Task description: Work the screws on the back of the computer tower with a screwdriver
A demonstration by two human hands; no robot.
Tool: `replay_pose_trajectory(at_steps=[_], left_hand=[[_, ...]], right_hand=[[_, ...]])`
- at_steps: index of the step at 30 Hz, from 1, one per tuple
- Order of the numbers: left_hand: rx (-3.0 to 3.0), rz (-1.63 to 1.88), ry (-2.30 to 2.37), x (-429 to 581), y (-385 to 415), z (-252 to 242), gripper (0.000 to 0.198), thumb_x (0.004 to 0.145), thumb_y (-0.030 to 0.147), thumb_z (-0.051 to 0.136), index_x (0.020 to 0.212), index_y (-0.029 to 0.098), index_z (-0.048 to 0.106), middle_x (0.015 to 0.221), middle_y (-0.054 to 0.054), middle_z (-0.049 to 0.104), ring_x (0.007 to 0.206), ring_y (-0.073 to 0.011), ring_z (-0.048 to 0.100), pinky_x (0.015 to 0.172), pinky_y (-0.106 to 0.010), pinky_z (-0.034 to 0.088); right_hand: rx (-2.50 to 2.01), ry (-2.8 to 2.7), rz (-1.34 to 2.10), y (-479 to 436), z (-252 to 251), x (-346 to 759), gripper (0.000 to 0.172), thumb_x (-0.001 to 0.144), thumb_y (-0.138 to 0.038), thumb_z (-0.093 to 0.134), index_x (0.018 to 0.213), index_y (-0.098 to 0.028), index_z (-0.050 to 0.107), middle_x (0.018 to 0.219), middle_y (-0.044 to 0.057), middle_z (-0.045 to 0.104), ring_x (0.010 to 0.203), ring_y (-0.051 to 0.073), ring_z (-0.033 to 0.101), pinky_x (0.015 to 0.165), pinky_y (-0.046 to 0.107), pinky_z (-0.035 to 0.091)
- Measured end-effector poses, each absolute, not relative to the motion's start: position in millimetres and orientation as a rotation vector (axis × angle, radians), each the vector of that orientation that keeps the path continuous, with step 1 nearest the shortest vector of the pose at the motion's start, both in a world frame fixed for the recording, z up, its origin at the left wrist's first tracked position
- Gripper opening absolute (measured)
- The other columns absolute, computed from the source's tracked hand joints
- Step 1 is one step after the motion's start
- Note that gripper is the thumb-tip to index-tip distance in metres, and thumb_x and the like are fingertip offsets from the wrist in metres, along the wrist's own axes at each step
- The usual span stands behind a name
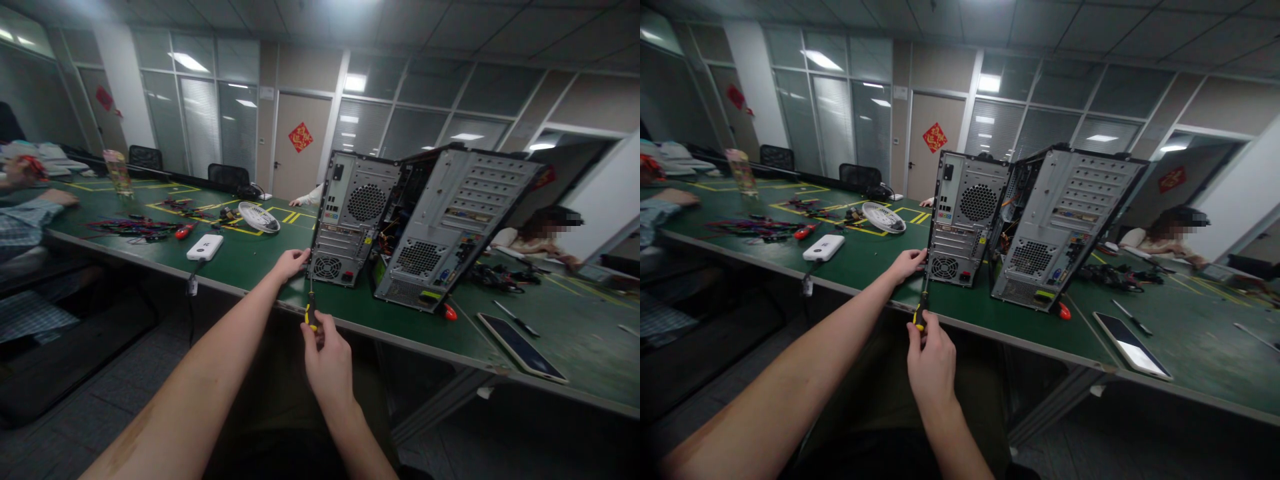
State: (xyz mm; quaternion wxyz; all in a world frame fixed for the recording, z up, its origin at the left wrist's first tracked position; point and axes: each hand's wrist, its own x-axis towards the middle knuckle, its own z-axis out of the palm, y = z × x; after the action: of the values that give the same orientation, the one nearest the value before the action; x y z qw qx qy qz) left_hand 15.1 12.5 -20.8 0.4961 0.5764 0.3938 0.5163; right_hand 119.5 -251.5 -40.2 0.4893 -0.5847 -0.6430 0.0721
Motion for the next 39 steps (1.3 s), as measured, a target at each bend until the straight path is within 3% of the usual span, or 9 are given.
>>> replay_pose_trajectory(at_steps=[3, 10, 17, 25, 33, 39], left_hand=[[1.399, 1.248, 0.951, 13.8, 12.3, -20.5, 0.062, 0.074, 0.075, 0.083, 0.088, 0.014, 0.077, 0.097, -0.011, 0.079, 0.098, -0.0254, 0.072, 0.080, -0.032, 0.058], [1.393, 1.244, 0.948, 11.6, 11.5, -19.6, 0.061, 0.074, 0.073, 0.083, 0.087, 0.014, 0.077, 0.094, -0.011, 0.079, 0.096, -0.0251, 0.072, 0.080, -0.032, 0.058], [1.389, 1.244, 0.949, 12.2, 11.3, -20.0, 0.059, 0.075, 0.072, 0.083, 0.087, 0.014, 0.077, 0.094, -0.011, 0.079, 0.098, -0.0257, 0.072, 0.080, -0.033, 0.058], [1.394, 1.261, 0.946, 12.5, 13.0, -21.6, 0.060, 0.076, 0.073, 0.082, 0.087, 0.014, 0.077, 0.095, -0.011, 0.079, 0.096, -0.0256, 0.072, 0.079, -0.033, 0.058], [1.408, 1.251, 0.936, 13.0, 11.4, -20.3, 0.062, 0.077, 0.074, 0.081, 0.088, 0.014, 0.077, 0.096, -0.012, 0.079, 0.097, -0.0256, 0.072, 0.077, -0.033, 0.058], [1.423, 1.243, 0.960, 12.9, 12.3, -20.9, 0.064, 0.076, 0.076, 0.080, 0.089, 0.014, 0.077, 0.096, -0.011, 0.079, 0.098, -0.0255, 0.072, 0.076, -0.031, 0.057]], right_hand=[[-1.454, -1.539, 0.223, -251.0, -40.6, 118.9, 0.030, 0.108, -0.040, 0.057, 0.124, -0.018, 0.070, 0.091, 0.007, 0.081, 0.075, 0.023, 0.078, 0.072, 0.031, 0.058], [-1.372, -1.638, 0.058, -251.3, -43.4, 117.9, 0.033, 0.108, -0.033, 0.056, 0.130, -0.018, 0.074, 0.106, 0.011, 0.081, 0.078, 0.021, 0.075, 0.081, 0.033, 0.059], [-1.468, -1.541, 0.213, -250.5, -41.0, 117.6, 0.029, 0.107, -0.042, 0.059, 0.123, -0.020, 0.070, 0.091, 0.008, 0.082, 0.074, 0.023, 0.079, 0.069, 0.030, 0.058], [-1.372, -1.660, 0.048, -251.0, -40.9, 118.0, 0.032, 0.107, -0.032, 0.058, 0.130, -0.017, 0.074, 0.102, 0.009, 0.079, 0.075, 0.020, 0.073, 0.079, 0.031, 0.058], [-1.498, -1.548, 0.228, -250.9, -37.2, 118.2, 0.025, 0.106, -0.038, 0.064, 0.121, -0.019, 0.069, 0.083, 0.004, 0.079, 0.071, 0.022, 0.077, 0.067, 0.029, 0.053], [-1.448, -1.623, 0.093, -250.0, -38.5, 119.5, 0.028, 0.105, -0.035, 0.064, 0.126, -0.017, 0.073, 0.093, 0.006, 0.080, 0.070, 0.020, 0.073, 0.072, 0.030, 0.054]])
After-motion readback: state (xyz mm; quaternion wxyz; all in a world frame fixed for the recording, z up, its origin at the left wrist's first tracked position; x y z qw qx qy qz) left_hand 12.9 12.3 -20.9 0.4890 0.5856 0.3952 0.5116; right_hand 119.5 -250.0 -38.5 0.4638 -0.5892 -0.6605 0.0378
